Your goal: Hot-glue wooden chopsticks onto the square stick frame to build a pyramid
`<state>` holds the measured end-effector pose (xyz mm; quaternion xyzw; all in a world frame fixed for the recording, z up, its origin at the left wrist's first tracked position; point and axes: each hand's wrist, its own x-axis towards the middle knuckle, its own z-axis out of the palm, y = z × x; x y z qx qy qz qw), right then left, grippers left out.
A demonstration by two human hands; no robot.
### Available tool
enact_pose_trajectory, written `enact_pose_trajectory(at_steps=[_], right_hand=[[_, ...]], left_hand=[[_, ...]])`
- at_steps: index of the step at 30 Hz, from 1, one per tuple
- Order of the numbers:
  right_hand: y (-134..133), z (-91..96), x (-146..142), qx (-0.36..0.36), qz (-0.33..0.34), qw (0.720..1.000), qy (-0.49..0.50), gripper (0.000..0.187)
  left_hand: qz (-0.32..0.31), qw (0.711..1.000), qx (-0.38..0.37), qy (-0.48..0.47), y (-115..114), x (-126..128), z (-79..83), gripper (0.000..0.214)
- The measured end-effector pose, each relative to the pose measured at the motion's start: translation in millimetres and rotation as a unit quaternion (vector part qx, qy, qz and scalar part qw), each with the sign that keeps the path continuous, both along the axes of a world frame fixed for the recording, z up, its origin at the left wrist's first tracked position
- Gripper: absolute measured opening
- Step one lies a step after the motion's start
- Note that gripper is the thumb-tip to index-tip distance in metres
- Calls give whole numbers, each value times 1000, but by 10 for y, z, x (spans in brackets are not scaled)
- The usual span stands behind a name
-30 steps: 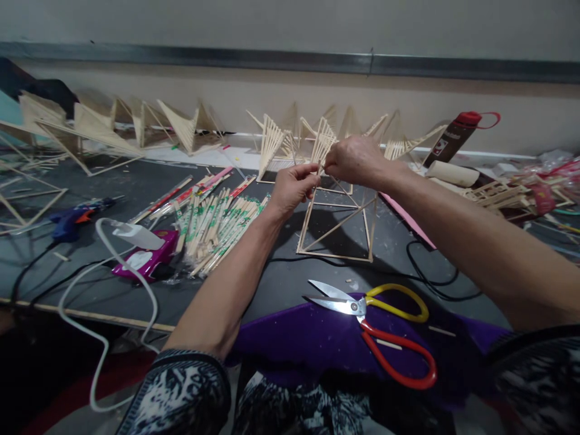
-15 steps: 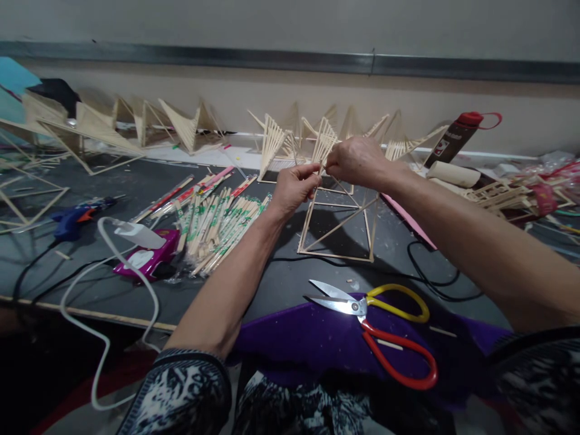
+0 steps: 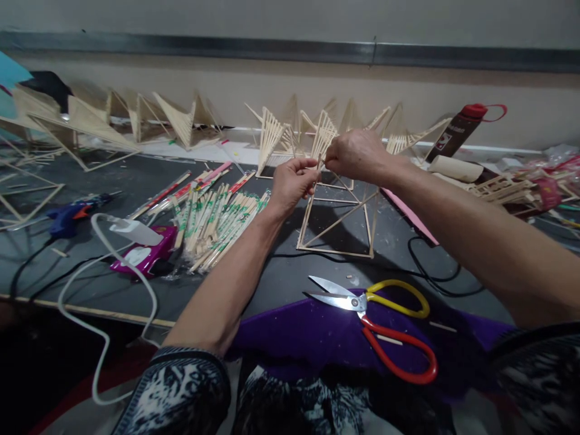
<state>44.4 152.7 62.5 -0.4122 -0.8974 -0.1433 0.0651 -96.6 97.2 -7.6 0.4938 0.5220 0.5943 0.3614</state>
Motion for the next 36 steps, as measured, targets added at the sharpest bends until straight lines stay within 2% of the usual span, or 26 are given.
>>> enact_pose_trajectory(at_steps=[20,36], right_hand=[[17,-32,-8,-23,-1,998,62,27],[-54,36,-23,-21,-18,1000,6,30]], left_hand=[[25,998,52,26,103,8,-92,28],[12,998,53,18,126,-3,-108,25]])
